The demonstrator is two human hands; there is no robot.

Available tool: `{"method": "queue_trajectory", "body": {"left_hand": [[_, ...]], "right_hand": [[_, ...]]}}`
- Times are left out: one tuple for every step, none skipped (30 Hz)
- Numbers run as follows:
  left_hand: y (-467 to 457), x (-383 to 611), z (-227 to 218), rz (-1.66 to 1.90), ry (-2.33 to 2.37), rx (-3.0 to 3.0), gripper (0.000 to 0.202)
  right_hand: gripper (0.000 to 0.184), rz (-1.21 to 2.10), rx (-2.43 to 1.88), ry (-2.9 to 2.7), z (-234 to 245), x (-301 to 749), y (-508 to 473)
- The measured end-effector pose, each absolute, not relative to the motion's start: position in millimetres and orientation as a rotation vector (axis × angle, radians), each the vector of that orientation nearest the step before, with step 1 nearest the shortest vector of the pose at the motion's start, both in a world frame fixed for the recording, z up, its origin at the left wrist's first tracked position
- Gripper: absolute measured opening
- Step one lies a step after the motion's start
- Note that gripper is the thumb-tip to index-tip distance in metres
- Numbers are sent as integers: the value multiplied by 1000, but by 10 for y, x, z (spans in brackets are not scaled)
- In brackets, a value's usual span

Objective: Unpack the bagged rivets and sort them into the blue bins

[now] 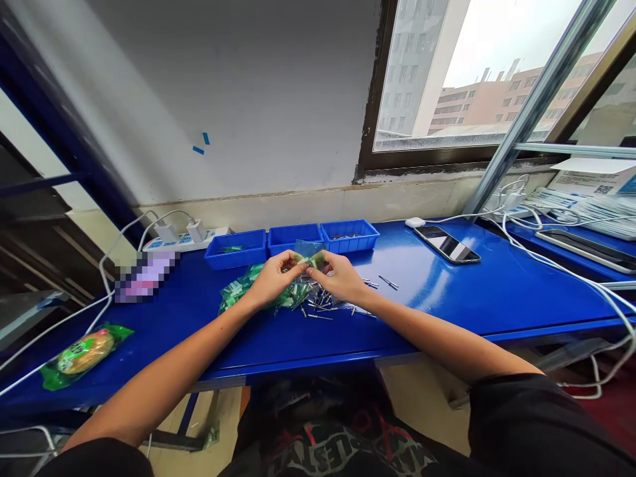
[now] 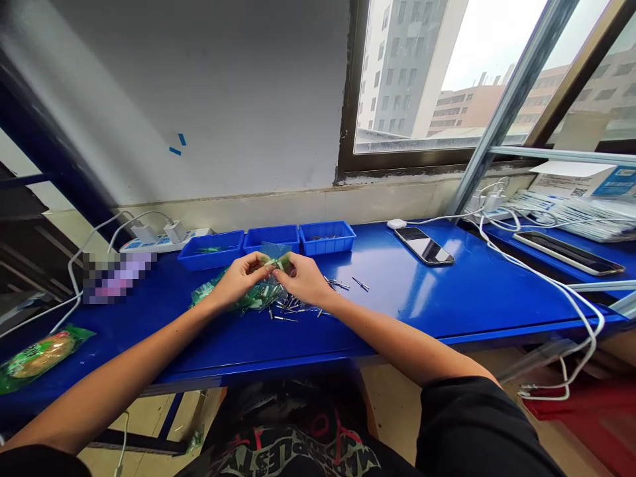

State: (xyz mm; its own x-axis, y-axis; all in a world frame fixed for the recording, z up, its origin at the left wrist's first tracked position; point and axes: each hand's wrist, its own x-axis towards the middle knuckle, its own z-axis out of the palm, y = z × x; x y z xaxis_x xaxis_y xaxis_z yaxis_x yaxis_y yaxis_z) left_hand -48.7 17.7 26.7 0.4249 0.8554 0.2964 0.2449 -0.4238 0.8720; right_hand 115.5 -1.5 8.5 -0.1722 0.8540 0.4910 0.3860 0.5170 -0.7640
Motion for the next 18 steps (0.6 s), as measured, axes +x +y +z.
{"method": "queue_trajectory", "body": {"left_hand": [[180, -487, 266, 985, 927, 1892, 22], [185, -487, 265, 985, 928, 1884, 21], [192, -487, 261, 990, 935, 1876, 21], [198, -488, 258, 998, 945, 1870, 20], [204, -489, 255, 1007, 954, 1866, 20], [208, -489, 253, 1015, 961, 1863, 20], [210, -490, 253, 1022, 963, 1860, 19], [211, -490, 253, 1030, 964, 1856, 19], [210, -489, 255, 1036, 963, 1853, 19], [209, -488, 258, 1040, 963, 1853, 19], [207, -487, 261, 1042, 963, 1853, 19], [205, -486, 263, 1048, 963, 1853, 19], [204, -485, 266, 1056, 963, 1852, 20], [202, -485, 268, 1064, 964, 1850, 20], [200, -484, 270, 1072, 966, 1845, 20], [198, -484, 273, 1080, 967, 1838, 20], [195, -485, 276, 1086, 969, 1830, 21], [192, -485, 279, 1089, 971, 1824, 21]], "right_hand": [[8, 587, -1050, -1756, 88, 1155, -16], [8, 584, -1056, -1743, 92, 1157, -16], [7, 582, -1059, -1732, 95, 1161, -14], [7, 581, -1061, -1723, 97, 1165, -12], [6, 582, -1062, -1718, 98, 1169, -10], [6, 585, -1062, -1716, 98, 1172, -8], [6, 591, -1060, -1716, 97, 1174, -8], [7, 599, -1057, -1714, 97, 1175, -8], [7, 608, -1053, -1710, 96, 1175, -8], [8, 616, -1048, -1706, 95, 1175, -8], [8, 625, -1045, -1702, 95, 1175, -7], [9, 632, -1043, -1701, 94, 1174, -5], [10, 640, -1040, -1700, 92, 1174, -2], [11, 647, -1038, -1697, 90, 1174, 2], [11, 653, -1035, -1691, 87, 1173, 6], [11, 659, -1032, -1680, 84, 1172, 10], [11, 666, -1028, -1666, 82, 1171, 14], [11, 674, -1025, -1651, 81, 1171, 18]]}}
